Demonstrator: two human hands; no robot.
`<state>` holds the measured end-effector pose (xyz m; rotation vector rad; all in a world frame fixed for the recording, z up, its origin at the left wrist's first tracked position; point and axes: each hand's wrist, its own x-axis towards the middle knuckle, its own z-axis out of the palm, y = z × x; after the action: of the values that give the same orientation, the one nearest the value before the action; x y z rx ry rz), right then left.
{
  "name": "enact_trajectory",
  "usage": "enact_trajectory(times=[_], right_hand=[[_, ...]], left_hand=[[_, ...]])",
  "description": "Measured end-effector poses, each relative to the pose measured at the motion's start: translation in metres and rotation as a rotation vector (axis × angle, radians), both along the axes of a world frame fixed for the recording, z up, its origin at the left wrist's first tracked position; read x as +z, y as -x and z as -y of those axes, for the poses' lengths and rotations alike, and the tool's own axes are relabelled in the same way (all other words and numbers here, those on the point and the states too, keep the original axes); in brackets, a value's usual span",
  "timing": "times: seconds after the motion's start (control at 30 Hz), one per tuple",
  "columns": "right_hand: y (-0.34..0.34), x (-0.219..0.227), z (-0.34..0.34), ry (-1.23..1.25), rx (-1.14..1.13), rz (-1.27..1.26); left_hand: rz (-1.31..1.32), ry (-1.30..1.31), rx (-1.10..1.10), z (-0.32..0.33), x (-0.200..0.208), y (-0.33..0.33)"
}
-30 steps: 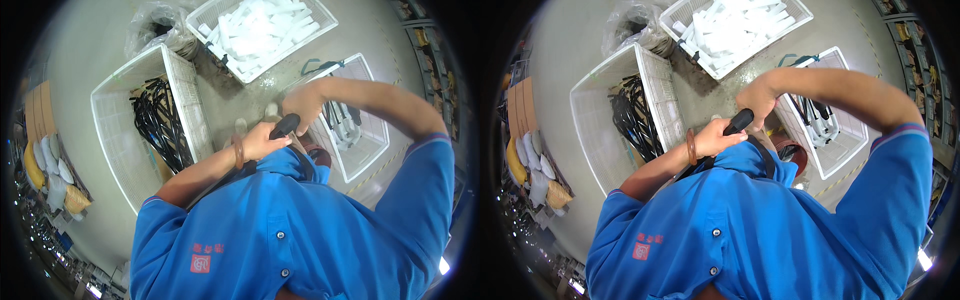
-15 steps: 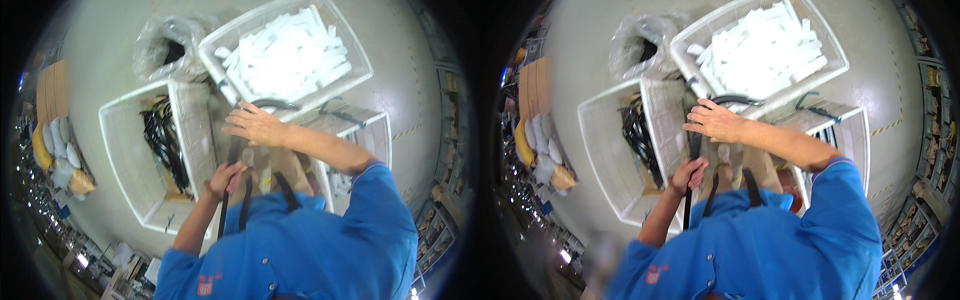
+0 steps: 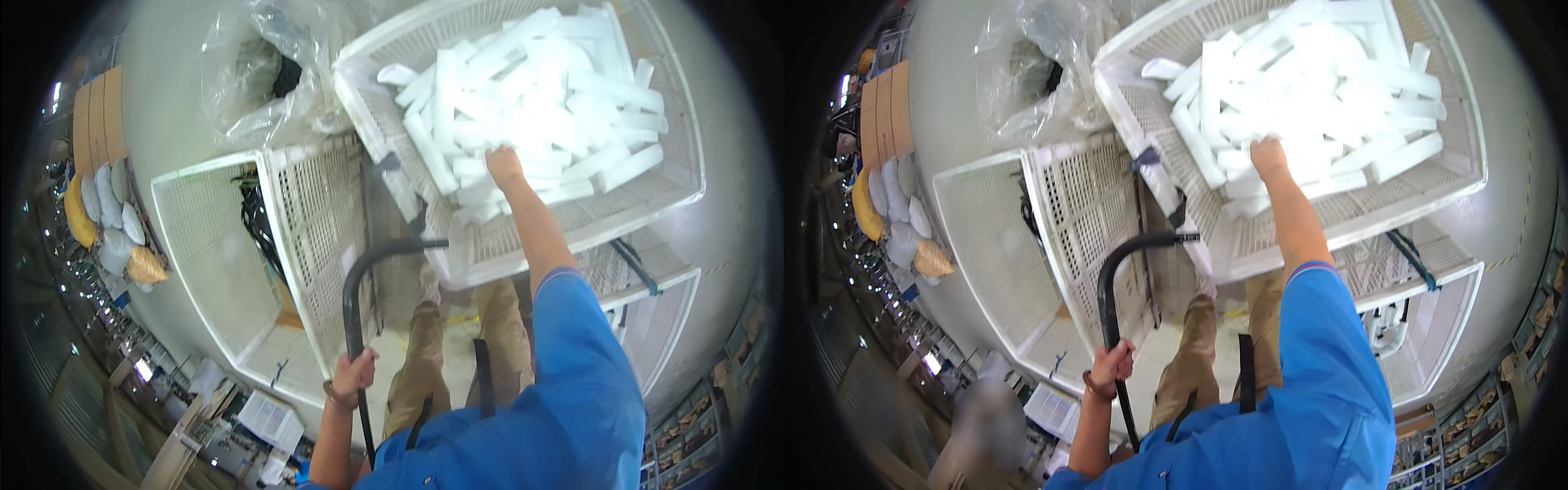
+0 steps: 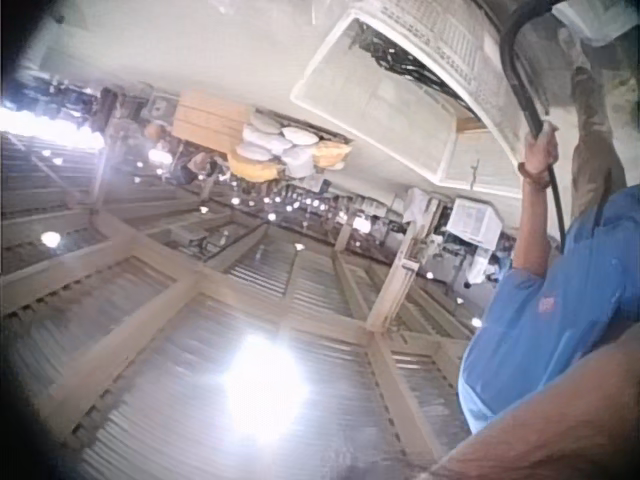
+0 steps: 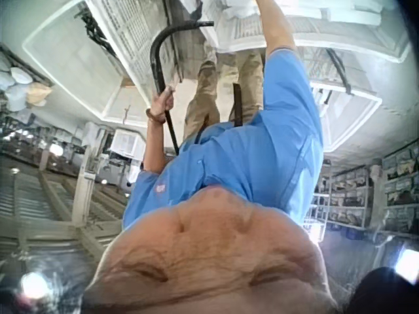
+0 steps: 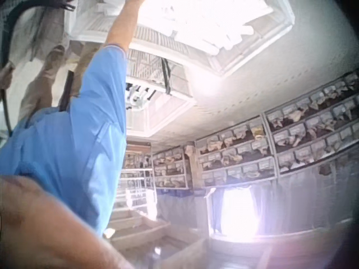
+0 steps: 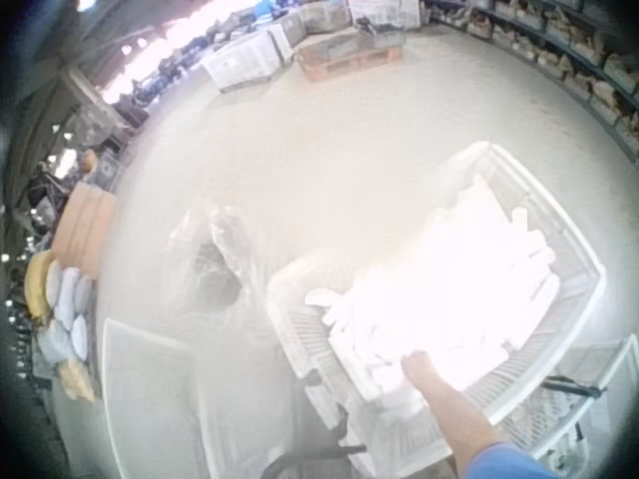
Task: The person repeatedly picks black curved plastic pieces and white cylindrical foam pieces from bins, fits the foam onto the plastic, and places the assembled units into a clear bin. The person also gathers a bundle of black pieces and transfers them into another bin.
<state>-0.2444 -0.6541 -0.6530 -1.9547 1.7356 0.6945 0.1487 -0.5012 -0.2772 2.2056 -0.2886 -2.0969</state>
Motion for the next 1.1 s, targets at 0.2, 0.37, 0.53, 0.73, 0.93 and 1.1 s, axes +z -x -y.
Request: enact_trajectory(times=[0.2, 0.37, 0.53, 0.73, 0.93, 1.1], right_hand=[[0.012, 0.151, -0.072, 0.478, -0.364, 0.615], [0.057, 0.316, -0.143, 0.629, -0.516, 0.691], [0.053, 0.418, -0.184, 0.866, -0.525, 0.560], [0.009, 0.488, -0.249, 1.029, -0.510, 0.318], [-0.035, 0.527, -0.341, 1.070, -0.578, 0.202], [-0.073, 0.545, -0.391, 1.116, -0.518, 0.237]], left_hand=[[-0.159, 0.073, 0.048, 0.026, 0.041, -0.005], [-0.340, 0.248, -0.120, 0.048, 0.099, -0.001], [-0.461, 0.316, -0.246, 0.047, 0.145, 0.000], [-0.537, 0.373, -0.378, 0.016, 0.169, -0.036], [-0.645, 0.415, -0.500, -0.015, 0.189, -0.087], [-0.666, 0.412, -0.613, -0.046, 0.204, -0.102]])
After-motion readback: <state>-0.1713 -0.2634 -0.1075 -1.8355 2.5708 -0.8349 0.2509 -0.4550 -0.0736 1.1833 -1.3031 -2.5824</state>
